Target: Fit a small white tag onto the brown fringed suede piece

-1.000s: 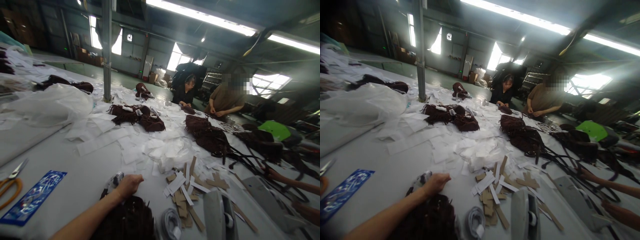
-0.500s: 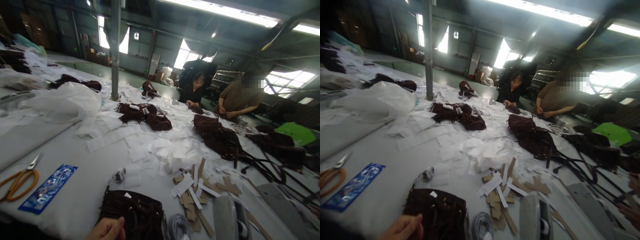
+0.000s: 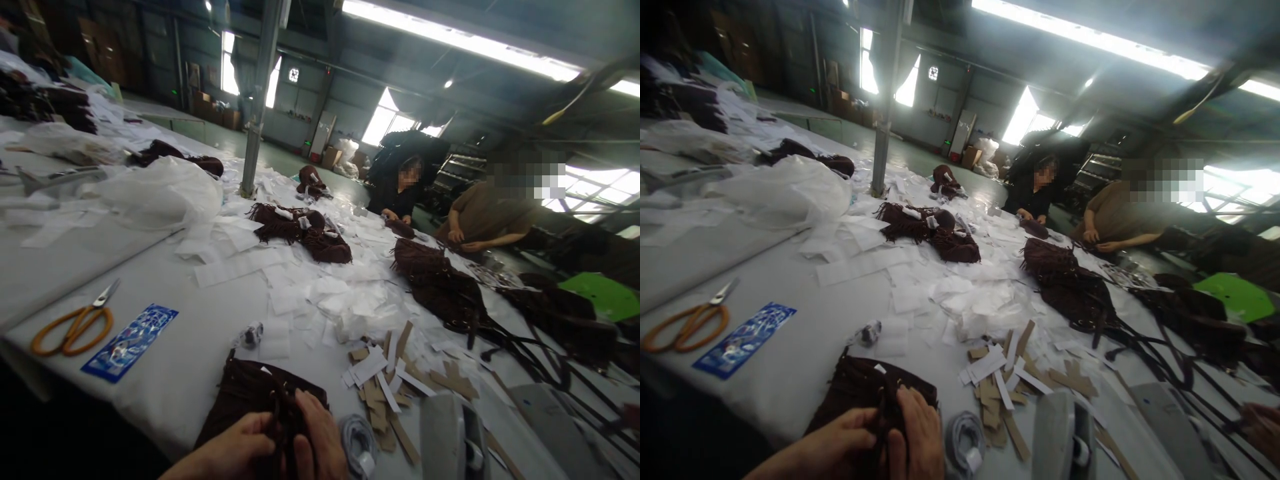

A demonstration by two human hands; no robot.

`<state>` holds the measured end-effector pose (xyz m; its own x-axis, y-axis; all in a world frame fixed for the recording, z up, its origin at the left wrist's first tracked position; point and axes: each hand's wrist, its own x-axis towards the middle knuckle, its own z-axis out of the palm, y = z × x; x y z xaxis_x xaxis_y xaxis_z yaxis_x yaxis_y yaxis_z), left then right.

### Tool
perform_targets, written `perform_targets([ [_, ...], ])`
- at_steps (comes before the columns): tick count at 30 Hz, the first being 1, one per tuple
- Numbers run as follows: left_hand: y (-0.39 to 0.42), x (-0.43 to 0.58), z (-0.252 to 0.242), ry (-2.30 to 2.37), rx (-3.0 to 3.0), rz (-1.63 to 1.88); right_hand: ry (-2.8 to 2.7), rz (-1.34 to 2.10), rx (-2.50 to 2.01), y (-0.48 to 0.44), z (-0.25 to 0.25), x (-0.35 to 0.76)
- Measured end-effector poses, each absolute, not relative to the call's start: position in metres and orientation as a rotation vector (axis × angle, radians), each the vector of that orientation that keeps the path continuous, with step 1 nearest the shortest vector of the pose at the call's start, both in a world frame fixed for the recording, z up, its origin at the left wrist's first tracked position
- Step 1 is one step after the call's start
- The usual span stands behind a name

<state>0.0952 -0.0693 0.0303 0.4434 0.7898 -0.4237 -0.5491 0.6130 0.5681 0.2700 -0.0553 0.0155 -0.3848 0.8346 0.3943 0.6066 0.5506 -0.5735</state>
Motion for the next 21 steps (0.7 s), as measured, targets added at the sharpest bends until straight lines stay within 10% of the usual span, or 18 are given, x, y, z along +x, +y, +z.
perform_targets([
  [21,-0.075,0.094,0.003,0.861,0.361,0.824,-2.317,-0.206,-0.781,-0.028,0.021,0.260],
])
